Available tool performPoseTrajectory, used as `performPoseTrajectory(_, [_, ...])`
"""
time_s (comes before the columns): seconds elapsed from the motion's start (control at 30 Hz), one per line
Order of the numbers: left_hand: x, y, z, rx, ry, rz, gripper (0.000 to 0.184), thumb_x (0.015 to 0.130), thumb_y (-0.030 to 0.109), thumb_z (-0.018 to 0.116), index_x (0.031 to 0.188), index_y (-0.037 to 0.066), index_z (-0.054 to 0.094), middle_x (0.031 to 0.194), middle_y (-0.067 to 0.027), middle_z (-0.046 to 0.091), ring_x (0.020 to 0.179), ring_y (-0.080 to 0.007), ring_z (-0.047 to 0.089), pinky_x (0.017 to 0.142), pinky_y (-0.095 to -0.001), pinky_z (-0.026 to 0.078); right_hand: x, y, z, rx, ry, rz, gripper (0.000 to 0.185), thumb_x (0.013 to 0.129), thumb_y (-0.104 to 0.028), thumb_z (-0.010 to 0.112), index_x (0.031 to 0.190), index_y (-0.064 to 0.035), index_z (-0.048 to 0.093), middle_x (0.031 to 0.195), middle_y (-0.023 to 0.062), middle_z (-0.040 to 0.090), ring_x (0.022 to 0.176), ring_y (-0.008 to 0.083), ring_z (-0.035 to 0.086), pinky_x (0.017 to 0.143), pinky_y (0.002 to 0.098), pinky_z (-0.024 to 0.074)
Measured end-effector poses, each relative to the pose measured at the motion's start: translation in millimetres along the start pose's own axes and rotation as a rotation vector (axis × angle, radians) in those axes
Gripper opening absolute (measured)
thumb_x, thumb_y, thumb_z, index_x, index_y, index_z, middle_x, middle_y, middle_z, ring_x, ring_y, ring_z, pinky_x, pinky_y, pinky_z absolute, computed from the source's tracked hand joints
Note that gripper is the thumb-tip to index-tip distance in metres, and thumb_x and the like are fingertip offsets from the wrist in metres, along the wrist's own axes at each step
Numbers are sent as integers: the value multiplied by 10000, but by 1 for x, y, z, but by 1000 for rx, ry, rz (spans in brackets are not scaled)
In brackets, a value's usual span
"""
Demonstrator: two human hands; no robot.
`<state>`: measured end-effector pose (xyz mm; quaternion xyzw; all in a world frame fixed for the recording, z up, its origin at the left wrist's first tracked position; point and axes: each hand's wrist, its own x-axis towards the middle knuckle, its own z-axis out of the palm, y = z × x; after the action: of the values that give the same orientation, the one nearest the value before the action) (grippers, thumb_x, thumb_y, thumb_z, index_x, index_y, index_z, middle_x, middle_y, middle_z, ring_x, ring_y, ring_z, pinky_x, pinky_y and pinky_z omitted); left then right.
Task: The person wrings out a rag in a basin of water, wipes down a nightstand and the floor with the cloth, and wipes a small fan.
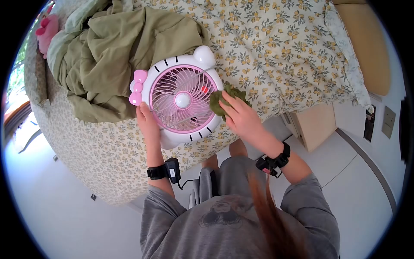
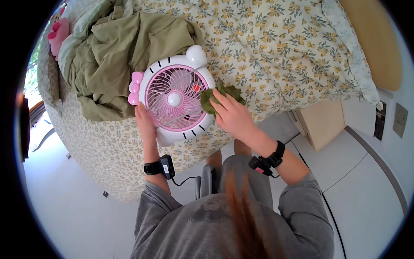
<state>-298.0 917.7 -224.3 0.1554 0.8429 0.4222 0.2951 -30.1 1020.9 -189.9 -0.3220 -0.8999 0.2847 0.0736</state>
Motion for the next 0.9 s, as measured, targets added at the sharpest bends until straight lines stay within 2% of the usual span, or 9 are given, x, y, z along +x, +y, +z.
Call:
performPoseTrajectory(0.17, [-8,12,3,79,8,51,437,962,369,365,1045,-28,528,931,-118,579,837,-205,508,785,-314,402,56,14,4,136,4,139,384,788,-98,572,1170,-65,569,1351,105,437,1070,262,549,846,337,492])
performPoseTrajectory(0.37, [-6,1,5,-55,21,-49,462,955,387,379,1077,-33,530,969,-126,589,874,-206,523,802,-314,404,68,47,0,515,-11,74,375,857,-117,474,1225,-88,543,1340,100,464,1069,292,555,871,357,469])
performPoseTrajectory(0.43, [-2,-2,6,-99,38,-52,471,952,395,384,1083,-33,531,979,-125,590,882,-202,524,806,-312,404,46,43,-6,469,-84,150,392,844,-101,489,1233,-99,537,1337,103,465,1080,305,547,893,358,457])
performPoseTrajectory(0.53, [4,0,4,-118,21,-109,486,948,407,389,1090,-36,530,994,-126,592,894,-202,529,814,-312,405,10,36,-22,187,-146,67,376,833,-102,506,1206,-88,550,1282,108,508,1041,279,563,850,355,482])
performPoseTrajectory(0.6, [4,8,5,-154,-17,-127,503,948,411,386,1108,-46,525,1010,-129,593,914,-207,535,823,-310,407,-9,27,-46,184,-352,86,417,822,-73,510,1239,-85,521,1311,138,478,1064,304,551,895,346,451])
performPoseTrajectory(0.73, [4,12,7,-130,-10,-152,518,949,414,382,1137,-50,515,1038,-135,591,937,-207,539,836,-306,408,-31,30,-61,338,-293,236,411,825,-72,504,1236,-81,519,1315,132,471,1076,311,539,917,354,437])
performPoseTrajectory(0.8, [1,12,8,-176,-16,-167,529,947,419,380,1159,-49,503,1063,-139,587,950,-209,542,846,-309,407,-32,25,-58,562,36,419,396,854,-96,499,1250,-82,506,1328,152,445,1118,332,504,948,385,410])
performPoseTrajectory(0.83, [1,13,9,-175,-18,-167,529,947,419,380,1159,-49,503,1063,-139,587,950,-209,542,846,-309,407,-31,22,-47,563,37,420,396,854,-96,499,1250,-82,506,1328,152,445,1118,332,504,948,385,410])
performPoseTrajectory(0.9, [-2,15,9,-198,-30,-164,534,947,419,376,1172,-51,491,1085,-146,578,962,-218,540,854,-320,406,-25,15,-10,248,81,55,373,878,-165,517,1240,-73,507,1278,173,455,1092,323,507,911,371,445])
